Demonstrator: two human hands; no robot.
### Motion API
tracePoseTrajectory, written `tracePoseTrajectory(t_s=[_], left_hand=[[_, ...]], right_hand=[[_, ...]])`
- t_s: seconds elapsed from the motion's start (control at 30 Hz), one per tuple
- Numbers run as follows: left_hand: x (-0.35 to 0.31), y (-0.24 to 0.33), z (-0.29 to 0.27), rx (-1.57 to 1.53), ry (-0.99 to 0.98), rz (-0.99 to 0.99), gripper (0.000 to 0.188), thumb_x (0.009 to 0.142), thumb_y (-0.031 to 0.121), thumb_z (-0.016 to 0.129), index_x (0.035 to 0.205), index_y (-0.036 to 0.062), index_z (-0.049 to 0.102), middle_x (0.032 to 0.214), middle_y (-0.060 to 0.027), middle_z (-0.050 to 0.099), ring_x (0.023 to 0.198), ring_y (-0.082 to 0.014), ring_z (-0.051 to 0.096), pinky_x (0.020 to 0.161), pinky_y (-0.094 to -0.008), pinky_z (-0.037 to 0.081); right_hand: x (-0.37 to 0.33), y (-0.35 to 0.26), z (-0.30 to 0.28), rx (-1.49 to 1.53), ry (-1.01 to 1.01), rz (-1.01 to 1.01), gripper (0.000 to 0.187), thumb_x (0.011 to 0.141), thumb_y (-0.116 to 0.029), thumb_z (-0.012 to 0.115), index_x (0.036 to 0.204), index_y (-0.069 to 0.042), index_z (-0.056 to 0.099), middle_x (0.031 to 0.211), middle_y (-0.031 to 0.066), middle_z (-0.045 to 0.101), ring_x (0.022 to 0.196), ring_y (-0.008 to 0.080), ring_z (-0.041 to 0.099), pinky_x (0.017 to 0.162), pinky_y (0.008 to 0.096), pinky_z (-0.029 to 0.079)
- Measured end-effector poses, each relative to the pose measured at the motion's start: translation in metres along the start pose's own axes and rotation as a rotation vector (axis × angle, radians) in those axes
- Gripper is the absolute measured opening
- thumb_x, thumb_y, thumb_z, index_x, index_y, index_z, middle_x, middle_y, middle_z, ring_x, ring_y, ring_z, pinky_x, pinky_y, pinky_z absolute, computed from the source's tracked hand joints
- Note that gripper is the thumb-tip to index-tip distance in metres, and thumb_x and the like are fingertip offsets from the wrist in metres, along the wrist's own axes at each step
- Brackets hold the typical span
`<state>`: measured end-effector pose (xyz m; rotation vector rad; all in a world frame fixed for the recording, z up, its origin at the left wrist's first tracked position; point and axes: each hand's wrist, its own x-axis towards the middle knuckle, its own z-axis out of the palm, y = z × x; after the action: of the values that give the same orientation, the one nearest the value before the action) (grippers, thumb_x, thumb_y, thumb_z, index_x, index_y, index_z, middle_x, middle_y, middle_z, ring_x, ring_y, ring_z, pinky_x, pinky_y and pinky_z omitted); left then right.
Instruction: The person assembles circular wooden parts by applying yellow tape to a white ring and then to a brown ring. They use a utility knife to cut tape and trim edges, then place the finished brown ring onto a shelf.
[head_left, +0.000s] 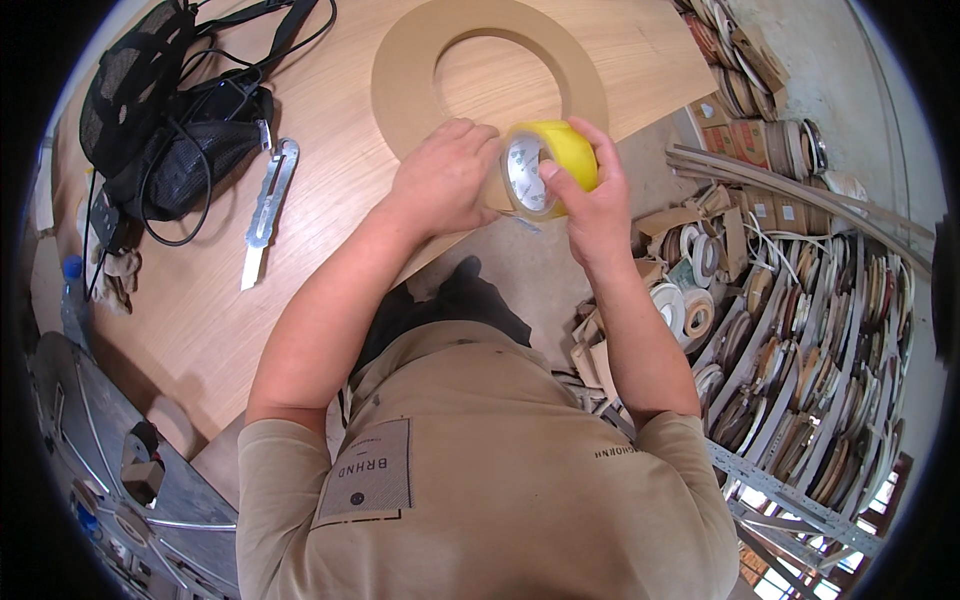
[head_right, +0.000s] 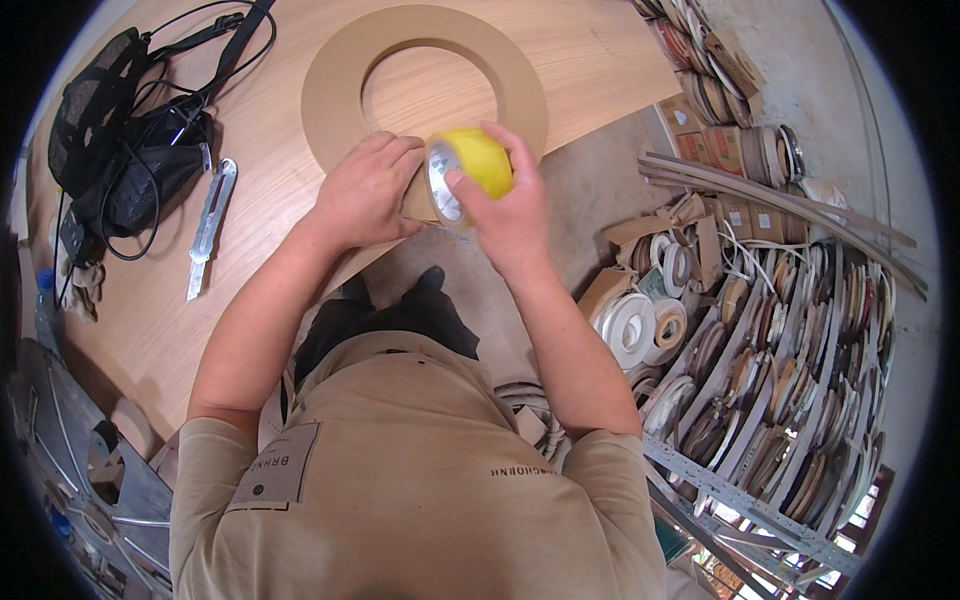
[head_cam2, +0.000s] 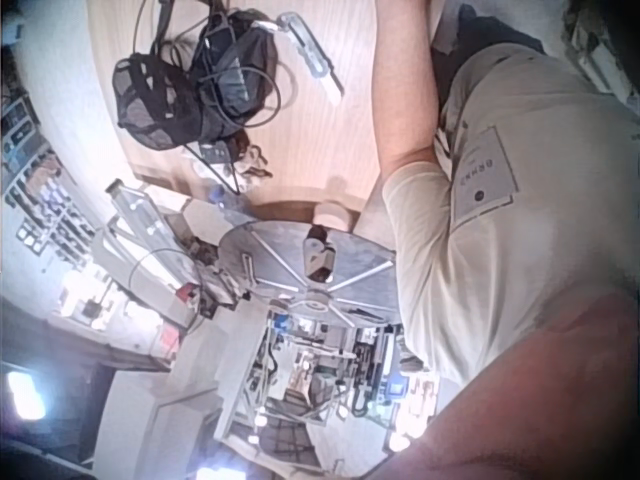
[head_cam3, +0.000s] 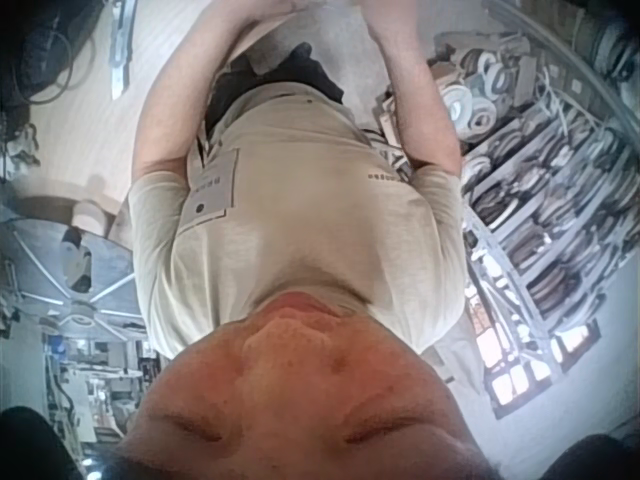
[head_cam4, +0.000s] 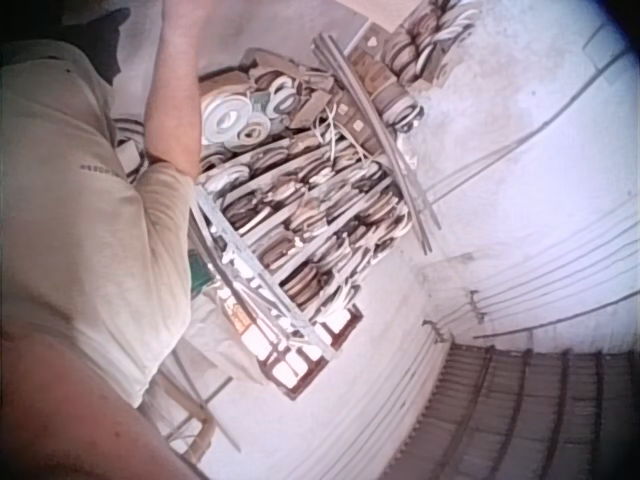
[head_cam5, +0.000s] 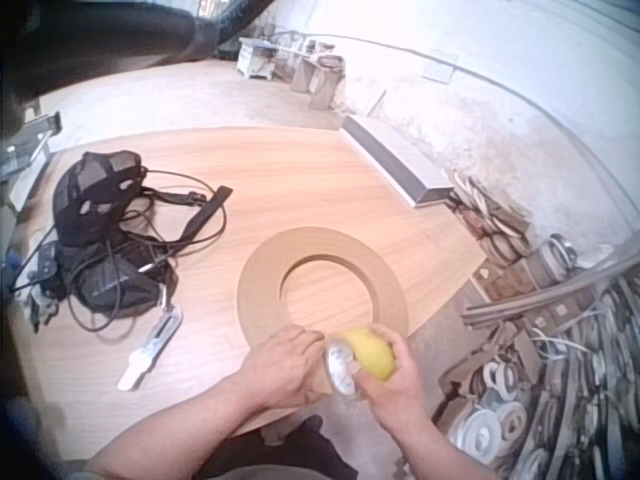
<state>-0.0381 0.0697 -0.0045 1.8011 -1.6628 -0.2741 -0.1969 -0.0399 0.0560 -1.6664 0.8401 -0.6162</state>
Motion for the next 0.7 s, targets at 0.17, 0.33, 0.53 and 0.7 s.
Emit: tracePoseTrajectory(t_s=[0.17,0.33,0.53,0.7], left_hand=[[-0.001,0.0,0.009,0.013,0.106,-0.008,0.09,0.059,0.022,0.092,0.135,-0.0049,0.053,0.141,-0.019,0.056,0.128,-0.0364,0.054,0.111,-0.0413,0.044],[-0.001,-0.003,0.009,0.019,0.112,0.015,0.08,0.062,0.023,0.09,0.129,-0.0027,0.057,0.134,-0.0181,0.06,0.124,-0.0351,0.056,0.11,-0.0414,0.045],[0.002,-0.003,0.006,0.02,0.08,0.022,0.068,0.061,0.024,0.089,0.118,-0.0006,0.061,0.12,-0.0159,0.064,0.117,-0.0338,0.058,0.106,-0.0412,0.047],[0.002,-0.002,0.006,0.013,0.089,0.022,0.061,0.062,0.024,0.087,0.114,0.0011,0.063,0.115,-0.0146,0.065,0.113,-0.0331,0.059,0.104,-0.0408,0.048]], right_hand=[[0.007,0.001,-0.007,0.251,-0.011,0.128,0.06,0.086,-0.01,0.077,0.14,0.001,0.053,0.119,0.0114,0.066,0.106,0.0164,0.064,0.089,0.0293,0.054],[0.003,-0.005,0.006,0.217,-0.01,0.108,0.064,0.086,-0.011,0.079,0.142,0.002,0.051,0.12,0.0116,0.065,0.107,0.0167,0.064,0.091,0.0304,0.053],[-0.002,-0.006,0.011,0.191,-0.011,0.067,0.067,0.089,-0.011,0.077,0.147,0.002,0.046,0.116,0.0097,0.066,0.098,0.0138,0.064,0.086,0.0263,0.053],[-0.013,0.023,0.004,0.157,-0.07,-0.023,0.073,0.089,-0.012,0.076,0.151,0.002,0.04,0.119,0.0131,0.065,0.097,0.0165,0.064,0.084,0.0296,0.054]])
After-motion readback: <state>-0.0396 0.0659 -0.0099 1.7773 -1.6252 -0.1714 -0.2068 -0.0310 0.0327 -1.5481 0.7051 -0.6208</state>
